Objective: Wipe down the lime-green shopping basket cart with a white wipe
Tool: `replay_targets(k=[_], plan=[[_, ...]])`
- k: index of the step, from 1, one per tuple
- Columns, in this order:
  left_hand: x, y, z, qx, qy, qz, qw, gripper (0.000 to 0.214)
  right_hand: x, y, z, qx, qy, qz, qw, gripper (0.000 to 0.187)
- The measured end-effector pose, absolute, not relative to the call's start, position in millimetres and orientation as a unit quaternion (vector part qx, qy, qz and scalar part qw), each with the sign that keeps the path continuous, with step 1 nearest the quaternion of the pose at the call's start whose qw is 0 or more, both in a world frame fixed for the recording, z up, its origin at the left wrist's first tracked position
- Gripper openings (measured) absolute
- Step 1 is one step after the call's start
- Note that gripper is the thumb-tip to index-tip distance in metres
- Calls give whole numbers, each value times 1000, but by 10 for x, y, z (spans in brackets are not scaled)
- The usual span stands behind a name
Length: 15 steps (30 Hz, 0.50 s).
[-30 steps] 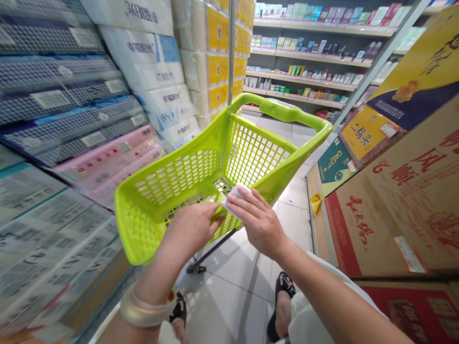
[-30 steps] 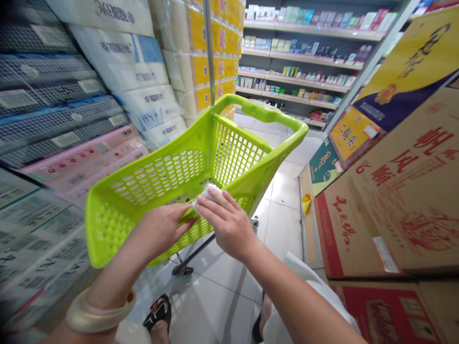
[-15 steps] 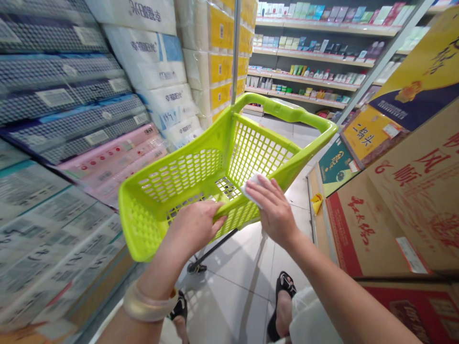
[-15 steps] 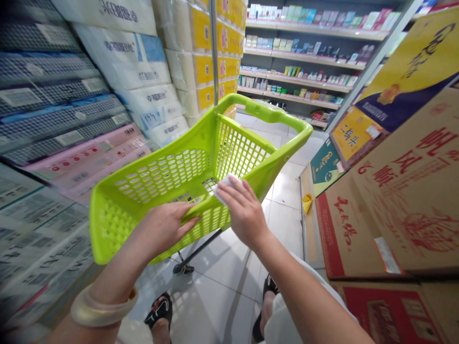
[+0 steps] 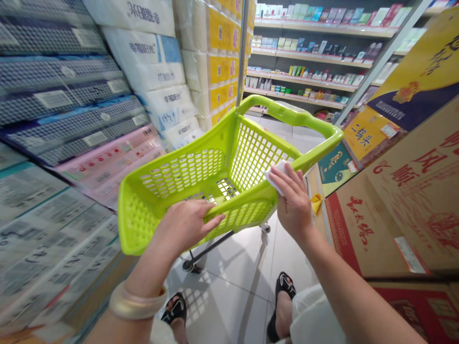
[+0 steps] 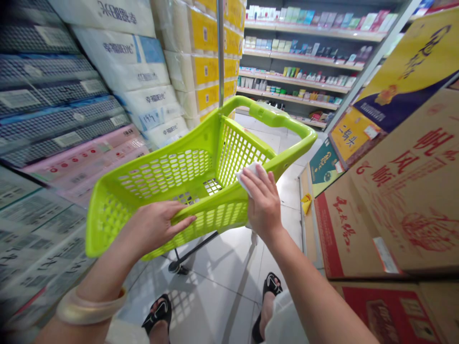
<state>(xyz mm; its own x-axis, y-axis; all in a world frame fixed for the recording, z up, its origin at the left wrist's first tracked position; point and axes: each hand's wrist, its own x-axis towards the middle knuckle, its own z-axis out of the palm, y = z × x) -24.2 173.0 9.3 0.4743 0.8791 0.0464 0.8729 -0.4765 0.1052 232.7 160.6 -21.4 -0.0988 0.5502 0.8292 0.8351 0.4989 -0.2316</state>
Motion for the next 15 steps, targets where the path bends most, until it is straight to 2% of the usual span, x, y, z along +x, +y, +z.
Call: replay_targets(k=[3, 8, 15], plan=[[-258, 1740, 100, 860, 504, 66, 42, 43, 2312, 1596, -245, -483, -711, -153, 488, 46], [-273, 1750, 92, 871, 484, 71, 52, 43, 2135, 1496, -294, -418, -802, -127, 408, 50], [-367, 1798, 92, 871, 490, 31, 32, 34, 2448, 1540, -176, -492, -697, -194, 485, 45]])
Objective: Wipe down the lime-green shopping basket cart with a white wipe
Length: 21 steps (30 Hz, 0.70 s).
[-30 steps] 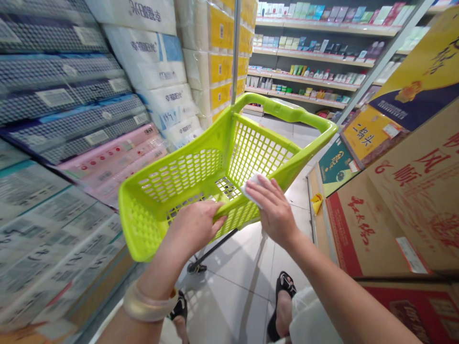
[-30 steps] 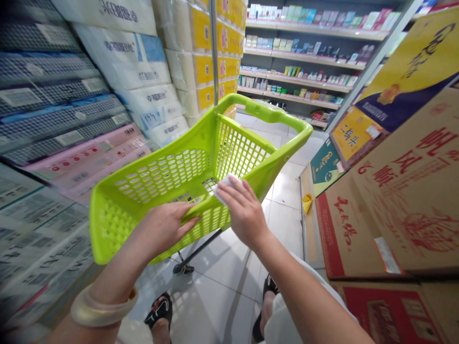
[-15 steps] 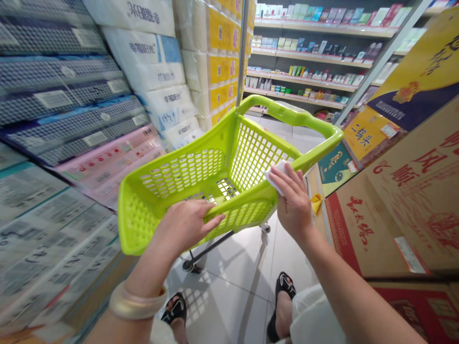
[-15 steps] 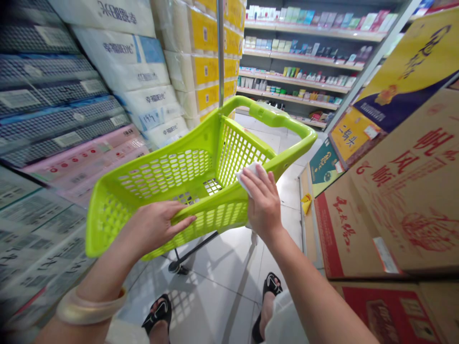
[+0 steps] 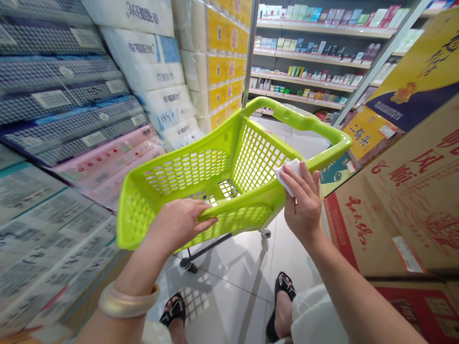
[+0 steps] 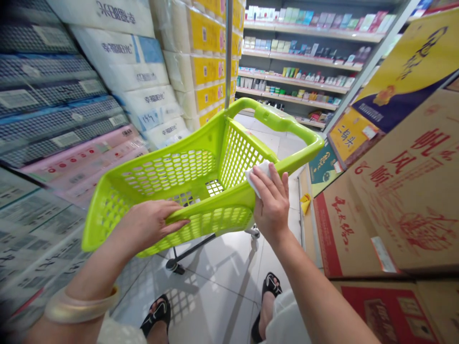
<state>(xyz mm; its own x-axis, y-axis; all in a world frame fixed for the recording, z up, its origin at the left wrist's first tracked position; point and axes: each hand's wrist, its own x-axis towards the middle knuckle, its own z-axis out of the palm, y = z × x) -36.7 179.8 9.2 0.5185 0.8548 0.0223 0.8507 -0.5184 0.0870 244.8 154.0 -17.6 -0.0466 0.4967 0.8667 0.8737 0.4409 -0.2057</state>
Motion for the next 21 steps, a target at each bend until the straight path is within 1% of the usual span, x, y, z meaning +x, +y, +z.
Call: replay_targets(k=[2, 3, 5, 7, 10, 13, 15, 17, 19, 21], plan=[[-378, 1781, 109, 861, 508, 33, 6, 28, 2349, 1483, -206, -474, -726, -176, 467, 46], [-367, 1760, 119, 853, 520, 39, -12, 28, 2276, 1447, -229, -460, -748, -162, 450, 48], [-300, 1693, 132, 841, 536, 64, -46, 39, 2155, 1390, -264, -431, -787, -136, 419, 50], [-174, 1610, 124, 842, 525, 112, -54, 52, 2145, 1377, -258, -421, -799, -129, 409, 51], [66, 1504, 63, 857, 476, 197, -19, 58, 2359, 1438, -171, -454, -757, -158, 443, 51], [253, 1457, -23, 869, 440, 227, -3, 59, 2578, 1504, -89, -502, -685, -189, 492, 45], [320, 1451, -64, 867, 439, 235, -6, 58, 2577, 1499, -92, -506, -676, -191, 501, 43], [354, 1452, -84, 861, 446, 245, -12, 57, 2471, 1462, -135, -482, -719, -175, 469, 44], [372, 1455, -83, 854, 453, 255, -13, 55, 2366, 1429, -177, -448, -776, -153, 418, 47], [380, 1459, -68, 850, 457, 262, -9, 52, 2364, 1429, -183, -441, -791, -145, 399, 49]])
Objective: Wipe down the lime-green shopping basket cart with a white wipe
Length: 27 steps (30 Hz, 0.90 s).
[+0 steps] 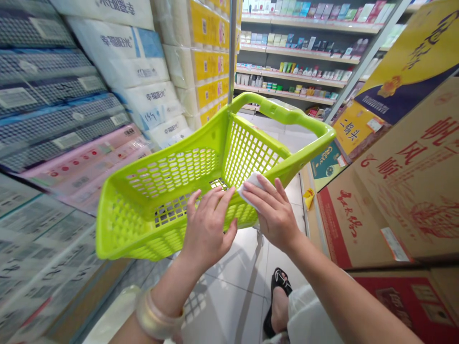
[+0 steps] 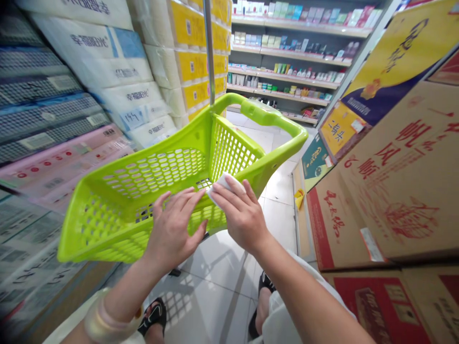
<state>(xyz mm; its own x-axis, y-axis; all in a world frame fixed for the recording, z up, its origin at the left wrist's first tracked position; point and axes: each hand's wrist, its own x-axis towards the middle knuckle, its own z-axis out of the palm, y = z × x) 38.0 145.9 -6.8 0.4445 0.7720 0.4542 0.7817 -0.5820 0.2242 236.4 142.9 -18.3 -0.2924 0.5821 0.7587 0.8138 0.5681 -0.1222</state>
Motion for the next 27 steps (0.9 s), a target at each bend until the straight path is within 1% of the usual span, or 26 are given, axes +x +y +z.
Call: replay_targets(k=[1, 4, 6, 8, 10, 12, 14, 17, 19, 21, 24, 25, 27], plan=[[381, 1461, -58, -848, -459, -265, 6, 51, 2410, 1442, -170, -453, -777, -150, 410, 48], [363, 1474, -35, -845, -460, -273, -3, 49, 2606, 1499, -107, -508, -691, -184, 481, 44], [338, 1489, -33, -843, -458, -280, -6, 47, 2636, 1509, -98, -520, -661, -200, 503, 41], [305, 1509, -42, -843, -453, -289, -5, 46, 2530, 1480, -134, -500, -692, -201, 480, 42], [269, 1533, -58, -842, -447, -303, 1, 44, 2368, 1433, -182, -458, -756, -190, 428, 43], [229, 1556, -71, -839, -443, -317, 10, 40, 2279, 1403, -193, -433, -787, -188, 398, 43], [186, 1577, -77, -838, -439, -326, 15, 36, 2331, 1404, -148, -444, -769, -205, 411, 42], [124, 1606, -78, -836, -437, -332, 18, 31, 2536, 1431, -41, -493, -690, -243, 471, 40], [92, 1626, -77, -834, -439, -334, 18, 28, 2585, 1430, -12, -508, -657, -256, 494, 39], [69, 1648, -79, -834, -437, -337, 20, 25, 2511, 1404, -36, -498, -674, -254, 483, 39], [38, 1683, -82, -835, -430, -343, 24, 23, 2353, 1361, -87, -463, -737, -243, 429, 39], [25, 1695, -82, -835, -428, -345, 23, 23, 2344, 1355, -85, -459, -742, -245, 423, 39], [-5, 1717, -81, -837, -424, -344, 17, 22, 2420, 1357, -39, -469, -715, -262, 447, 37]])
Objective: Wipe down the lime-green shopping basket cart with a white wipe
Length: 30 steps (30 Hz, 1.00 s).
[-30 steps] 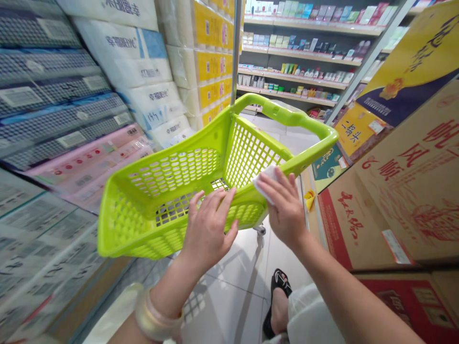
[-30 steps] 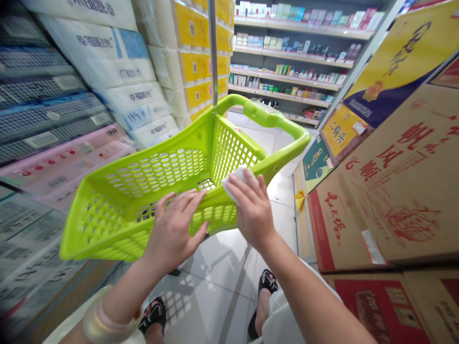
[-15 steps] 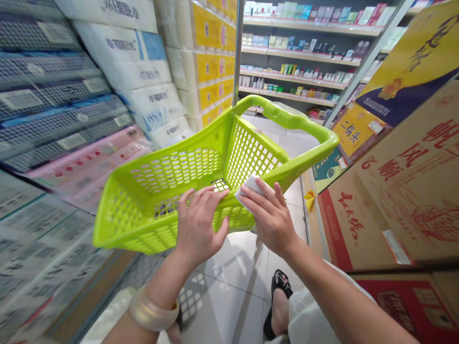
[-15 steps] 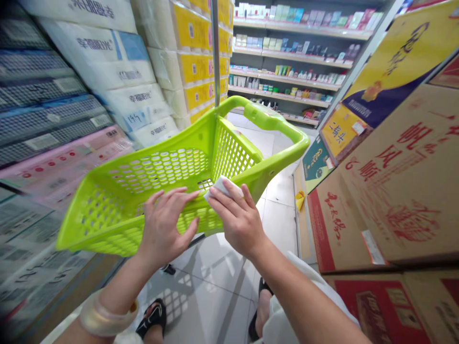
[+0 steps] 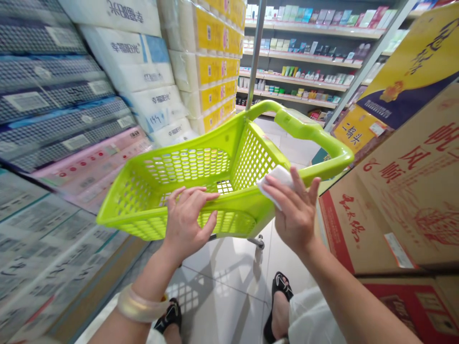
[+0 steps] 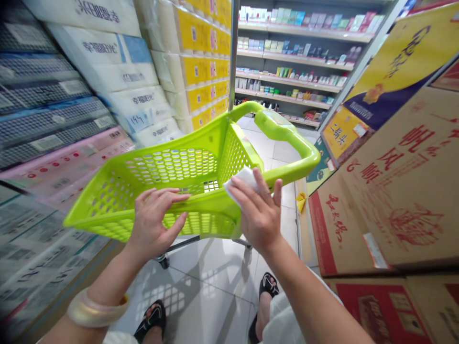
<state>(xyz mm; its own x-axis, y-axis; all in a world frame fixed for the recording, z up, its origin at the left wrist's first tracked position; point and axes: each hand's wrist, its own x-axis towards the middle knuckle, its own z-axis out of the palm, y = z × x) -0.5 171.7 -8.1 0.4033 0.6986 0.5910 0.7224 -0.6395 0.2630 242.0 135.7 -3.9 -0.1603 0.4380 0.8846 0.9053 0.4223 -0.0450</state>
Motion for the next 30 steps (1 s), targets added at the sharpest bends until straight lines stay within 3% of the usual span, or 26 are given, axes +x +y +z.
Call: replay_targets(k=[5, 10, 13, 18, 25, 30], plan=[[-23, 1707, -86, -843, -422, -334, 24, 21, 2621, 1341, 87, -509, -623, -294, 516, 35], [107, 1597, -126, -830, -440, -339, 53, 33, 2311, 1253, -9, -474, -721, -257, 436, 34], [146, 1585, -146, -838, -429, -334, 41, 45, 2385, 1262, 24, -485, -707, -264, 442, 35], [122, 1651, -158, -850, -414, -325, 24, 34, 2713, 1295, 160, -530, -604, -291, 518, 33], [95, 1698, -176, -849, -410, -334, 11, 33, 2442, 1270, 71, -489, -701, -263, 447, 35], [80, 1727, -173, -848, -416, -328, -2, 32, 2706, 1315, 178, -526, -609, -291, 518, 32]])
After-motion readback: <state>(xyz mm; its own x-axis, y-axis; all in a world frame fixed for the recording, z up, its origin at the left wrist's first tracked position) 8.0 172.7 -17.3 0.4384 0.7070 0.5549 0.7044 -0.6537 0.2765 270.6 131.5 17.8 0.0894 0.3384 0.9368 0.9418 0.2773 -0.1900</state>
